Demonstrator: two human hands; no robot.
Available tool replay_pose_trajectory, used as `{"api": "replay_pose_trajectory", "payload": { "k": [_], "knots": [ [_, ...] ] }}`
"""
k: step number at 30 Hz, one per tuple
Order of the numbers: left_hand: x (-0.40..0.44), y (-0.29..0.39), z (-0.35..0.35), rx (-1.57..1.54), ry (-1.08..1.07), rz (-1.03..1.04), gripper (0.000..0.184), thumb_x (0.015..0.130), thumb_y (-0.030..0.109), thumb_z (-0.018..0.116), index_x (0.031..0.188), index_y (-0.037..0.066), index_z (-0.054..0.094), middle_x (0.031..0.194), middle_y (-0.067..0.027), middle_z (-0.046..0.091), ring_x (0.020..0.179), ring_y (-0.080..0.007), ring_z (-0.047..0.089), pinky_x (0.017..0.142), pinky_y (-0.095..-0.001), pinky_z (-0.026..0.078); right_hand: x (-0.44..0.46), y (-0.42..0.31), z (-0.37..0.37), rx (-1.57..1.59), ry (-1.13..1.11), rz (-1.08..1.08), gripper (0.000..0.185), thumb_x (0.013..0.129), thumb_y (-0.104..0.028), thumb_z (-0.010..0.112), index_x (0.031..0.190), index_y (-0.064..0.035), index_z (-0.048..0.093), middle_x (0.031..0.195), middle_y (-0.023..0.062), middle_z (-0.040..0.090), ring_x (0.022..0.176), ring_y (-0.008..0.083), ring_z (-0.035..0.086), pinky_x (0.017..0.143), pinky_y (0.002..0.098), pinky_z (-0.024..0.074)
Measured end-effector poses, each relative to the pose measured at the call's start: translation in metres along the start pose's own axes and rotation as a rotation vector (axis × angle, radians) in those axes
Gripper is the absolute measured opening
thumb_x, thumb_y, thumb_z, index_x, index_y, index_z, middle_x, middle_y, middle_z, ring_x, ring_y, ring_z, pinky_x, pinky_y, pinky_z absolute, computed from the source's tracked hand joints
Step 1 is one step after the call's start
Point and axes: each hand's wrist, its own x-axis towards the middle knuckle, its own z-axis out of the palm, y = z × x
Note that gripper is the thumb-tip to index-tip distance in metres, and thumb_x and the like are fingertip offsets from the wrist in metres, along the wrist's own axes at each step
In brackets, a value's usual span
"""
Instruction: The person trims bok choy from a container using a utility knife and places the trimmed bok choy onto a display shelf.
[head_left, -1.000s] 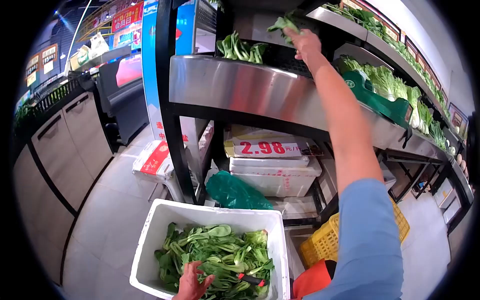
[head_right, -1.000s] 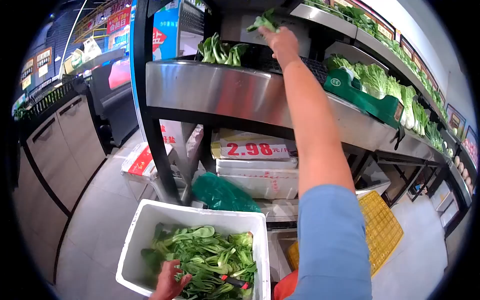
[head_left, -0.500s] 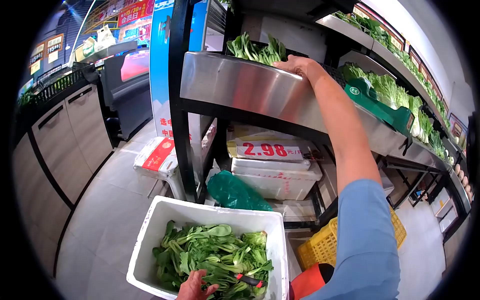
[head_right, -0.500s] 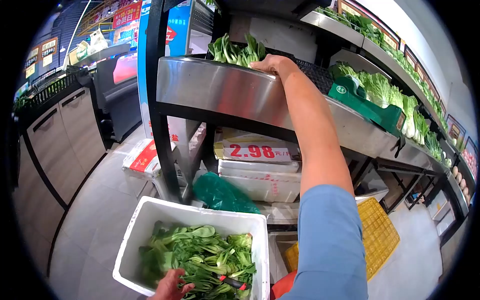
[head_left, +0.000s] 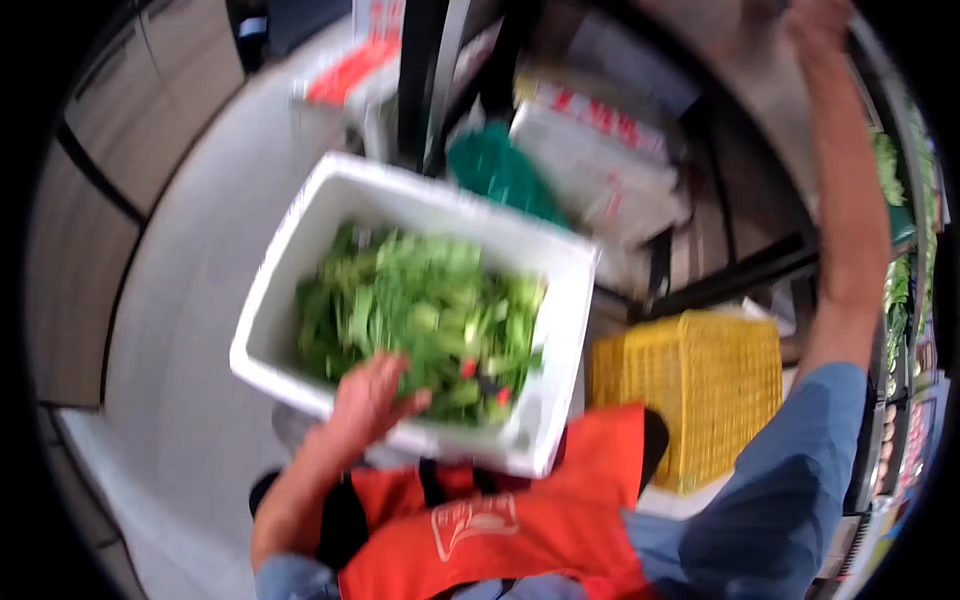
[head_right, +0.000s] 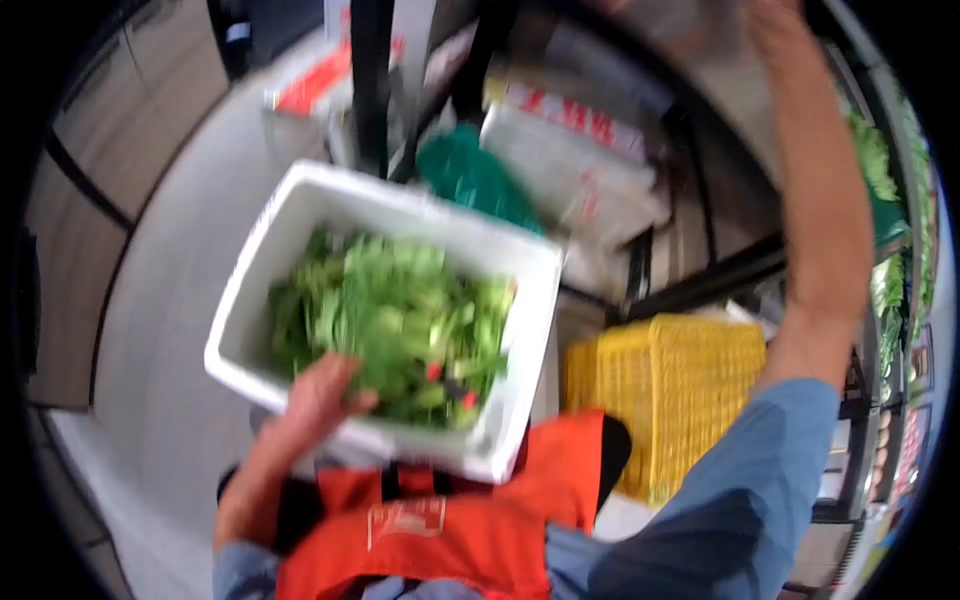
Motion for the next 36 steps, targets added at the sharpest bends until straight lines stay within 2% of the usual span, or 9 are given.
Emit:
{"api": "replay_pose_trajectory", "payload": {
  "k": [7,9,13,18,24,31,33,35,36],
  "knots": [
    [-0.035,0.008,0.01,0.261,-0.348,-0.049,0.046,0.084,0.032,0.071,0.114,0.003,0.054,0.101,-0.0161,0.06,0.099,-0.0354,0.061,0.086,-0.0457,0.048,-0.336,-0.058,0.019,0.353,-1.303,0.697,0.013,0.094,-0.012,0.061,0.101,-0.0037,0.068,0.09,0.0037,0.066,0.085,0.0117,0.062,0.077,0.0262,0.0497],
    [-0.037,0.018,-0.001,0.224,-0.402,-0.077,0.04,0.085,0.027,0.07,0.112,0.002,0.055,0.103,-0.0159,0.06,0.1,-0.0353,0.061,0.089,-0.0437,0.048,-0.461,-0.058,0.029,0.281,-1.507,0.455,0.011,0.09,-0.008,0.06,0.091,-0.0001,0.068,0.087,0.012,0.068,0.079,0.0201,0.065,0.074,0.034,0.0524],
    [-0.04,0.021,-0.007,0.238,-0.327,-0.104,0.041,0.085,0.027,0.07,0.114,0.002,0.056,0.104,-0.0153,0.06,0.099,-0.0355,0.061,0.088,-0.0438,0.049,-0.533,-0.082,0.045,0.189,-1.68,0.485,0.013,0.081,-0.013,0.061,0.084,-0.0044,0.07,0.079,0.0196,0.067,0.08,0.0374,0.066,0.071,0.045,0.0525],
    [-0.04,0.022,-0.009,0.243,-0.35,-0.121,0.041,0.086,0.026,0.07,0.115,0.002,0.054,0.105,-0.0152,0.06,0.1,-0.0358,0.061,0.089,-0.0444,0.048,-0.568,-0.116,0.072,-0.226,-2.09,0.525,0.027,0.087,-0.029,0.067,0.09,-0.0027,0.07,0.091,0.016,0.071,0.088,0.0344,0.069,0.078,0.044,0.054],
    [-0.035,0.019,-0.003,0.271,-0.351,-0.056,0.038,0.087,0.029,0.069,0.108,0.002,0.053,0.101,-0.0157,0.06,0.097,-0.0347,0.064,0.088,-0.0427,0.05,-0.639,-0.125,0.086,-0.338,-1.812,0.633,0.039,0.082,-0.034,0.073,0.104,-0.0037,0.06,0.094,0.0137,0.071,0.089,0.0322,0.07,0.075,0.0434,0.0556],
    [-0.026,0.016,0.007,0.271,-0.39,-0.079,0.038,0.086,0.024,0.069,0.112,0.002,0.054,0.103,-0.0153,0.06,0.098,-0.036,0.061,0.087,-0.045,0.048,-0.559,-0.11,0.069,0.023,-1.967,0.648,0.036,0.079,-0.027,0.068,0.1,-0.0022,0.054,0.09,0.0159,0.067,0.086,0.0305,0.067,0.076,0.0405,0.0535],
    [-0.022,0.016,0.01,0.295,-0.396,-0.084,0.036,0.086,0.024,0.068,0.111,0.003,0.054,0.102,-0.0155,0.06,0.099,-0.0362,0.061,0.087,-0.0453,0.048,-0.504,-0.111,0.045,0.237,-1.837,0.898,0.033,0.08,-0.024,0.065,0.103,-0.0012,0.056,0.088,0.0131,0.067,0.082,0.0249,0.066,0.078,0.0368,0.0523],
    [-0.014,0.019,0.016,0.258,-0.362,-0.048,0.031,0.087,0.023,0.067,0.108,0.003,0.055,0.101,-0.0151,0.061,0.097,-0.0366,0.062,0.085,-0.0457,0.048,-0.453,-0.125,0.001,0.665,-1.296,1.552,0.023,0.083,-0.016,0.058,0.1,-0.0029,0.052,0.083,0.0089,0.059,0.085,0.0229,0.064,0.082,0.0384,0.0514],
    [-0.014,0.015,0.022,0.221,-0.342,-0.038,0.029,0.087,0.023,0.066,0.107,0.004,0.055,0.1,-0.0149,0.061,0.096,-0.0368,0.062,0.084,-0.046,0.048,-0.438,-0.133,-0.014,0.793,-1.135,1.62,0.022,0.083,-0.014,0.057,0.102,-0.0035,0.052,0.085,0.0083,0.059,0.087,0.0232,0.064,0.084,0.0388,0.051]
  ]
}}
